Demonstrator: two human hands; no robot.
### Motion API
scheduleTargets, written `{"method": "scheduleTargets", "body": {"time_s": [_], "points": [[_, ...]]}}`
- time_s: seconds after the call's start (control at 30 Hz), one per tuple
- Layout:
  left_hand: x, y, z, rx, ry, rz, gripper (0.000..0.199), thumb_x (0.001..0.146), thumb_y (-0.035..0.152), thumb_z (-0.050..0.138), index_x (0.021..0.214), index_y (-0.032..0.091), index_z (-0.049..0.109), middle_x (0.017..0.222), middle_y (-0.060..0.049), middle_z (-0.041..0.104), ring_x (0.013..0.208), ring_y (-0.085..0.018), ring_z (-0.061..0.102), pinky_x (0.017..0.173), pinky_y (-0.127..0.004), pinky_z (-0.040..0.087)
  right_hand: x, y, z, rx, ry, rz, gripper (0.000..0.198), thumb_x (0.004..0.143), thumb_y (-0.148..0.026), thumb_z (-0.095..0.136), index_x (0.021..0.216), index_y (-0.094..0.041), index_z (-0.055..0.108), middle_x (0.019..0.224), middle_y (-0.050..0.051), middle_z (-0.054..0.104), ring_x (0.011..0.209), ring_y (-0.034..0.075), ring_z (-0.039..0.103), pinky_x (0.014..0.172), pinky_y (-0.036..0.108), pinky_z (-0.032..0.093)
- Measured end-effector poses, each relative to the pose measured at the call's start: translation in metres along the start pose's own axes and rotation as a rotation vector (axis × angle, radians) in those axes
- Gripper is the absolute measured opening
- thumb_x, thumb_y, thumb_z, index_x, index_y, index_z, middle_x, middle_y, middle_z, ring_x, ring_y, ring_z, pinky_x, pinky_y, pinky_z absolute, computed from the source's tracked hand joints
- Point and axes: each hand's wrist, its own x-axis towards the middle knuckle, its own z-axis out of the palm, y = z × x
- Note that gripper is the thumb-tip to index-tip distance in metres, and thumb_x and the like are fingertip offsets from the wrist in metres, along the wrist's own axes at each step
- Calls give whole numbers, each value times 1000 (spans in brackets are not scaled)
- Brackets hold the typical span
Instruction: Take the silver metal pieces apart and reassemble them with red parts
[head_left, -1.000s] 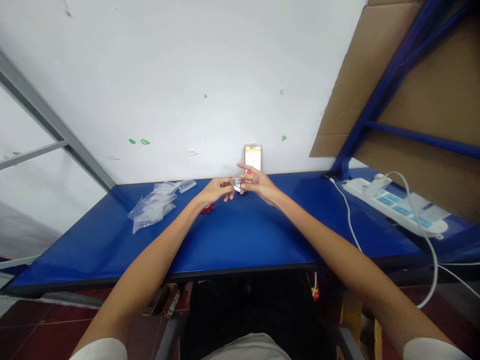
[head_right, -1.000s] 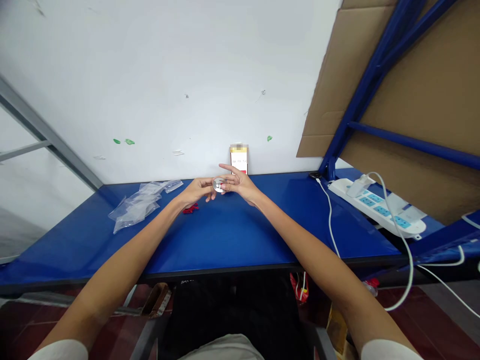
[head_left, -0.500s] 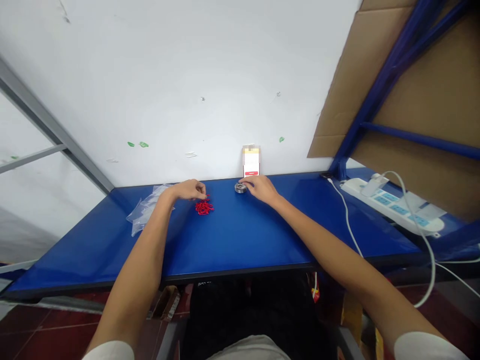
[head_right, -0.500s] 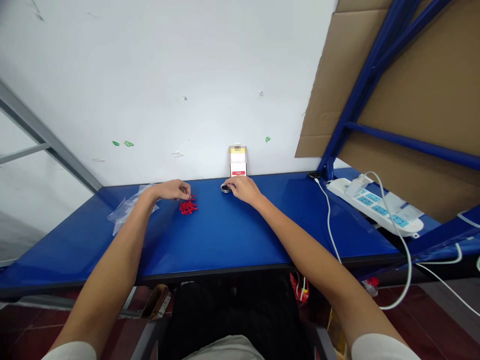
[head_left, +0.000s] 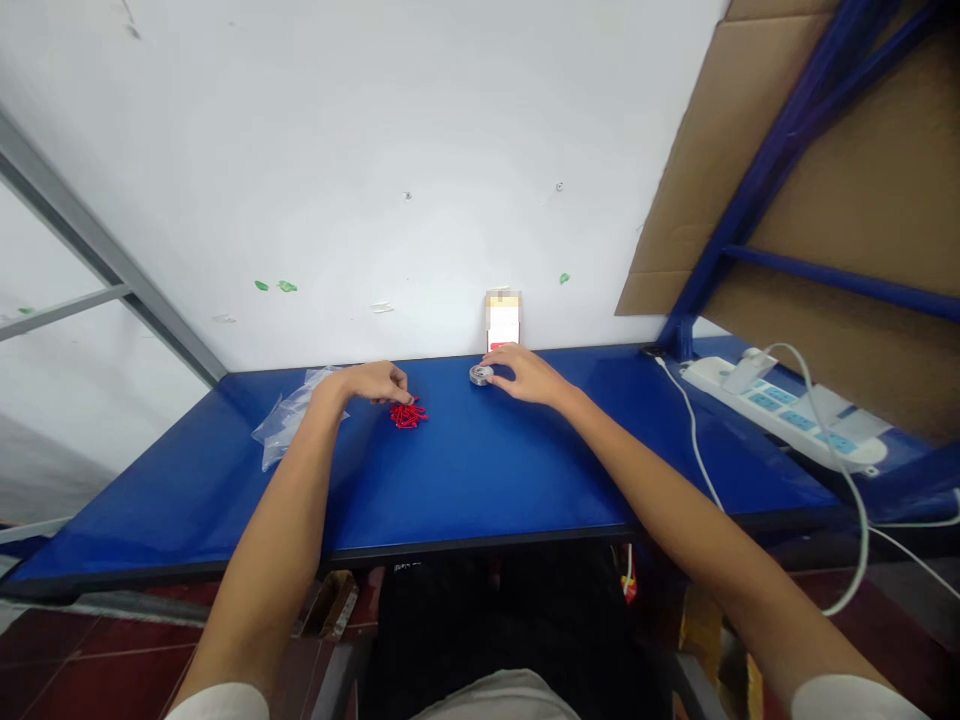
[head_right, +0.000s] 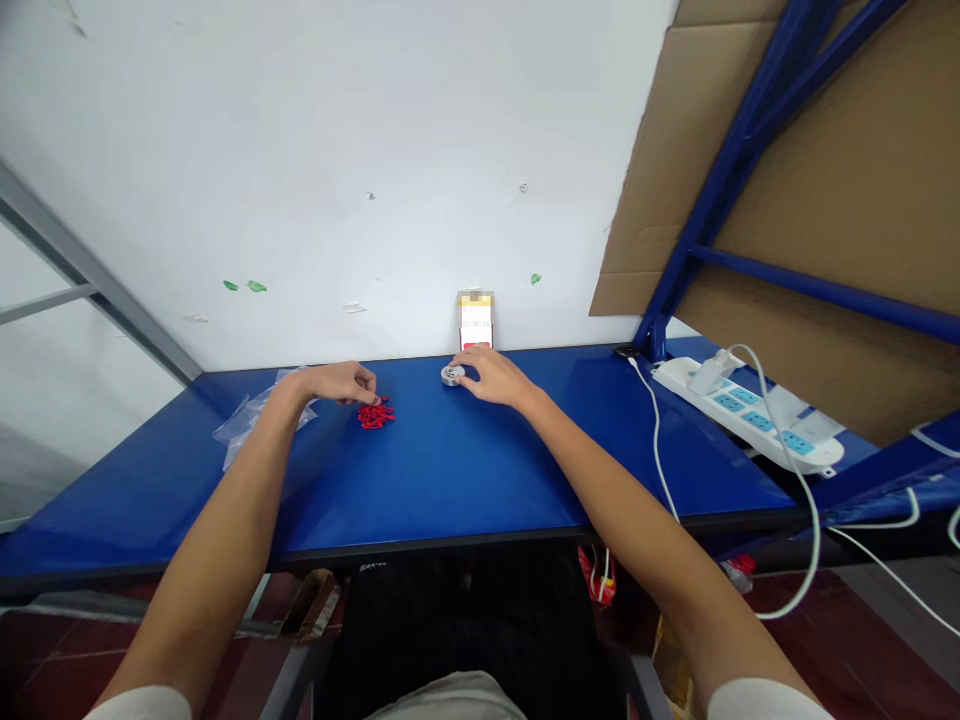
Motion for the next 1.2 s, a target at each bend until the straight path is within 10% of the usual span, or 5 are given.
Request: {"method": "scheduleTargets", "body": {"time_s": [0.3,0.77,1.2], "points": [[14,1,5,242,376,46,49,87,67,66,68,22,63,68,-7,68,61,-19,55,59,-32,34,7,0,32,-127,-94,151,64,103,-40,68,161,-18,51,159,19,57,145,37,55,117,50,49],[32,15,28,309,459,206,32,93,44,60,72,21,66,67,-3,67,62,-19,57,64,-33,35,20,2,35,-96,-38,245,35,91,-37,85,120,-18,81,120,13,81,112,31,75,94,36,55],[79,42,92,-457,396,80,37,96,51,68,103,14,72,102,-12,80,71,-17,71,62,-27,58,19,1,42,61,78,262,45,80,-28,92,124,-21,83,118,9,83,108,31,78,96,37,58]]}}
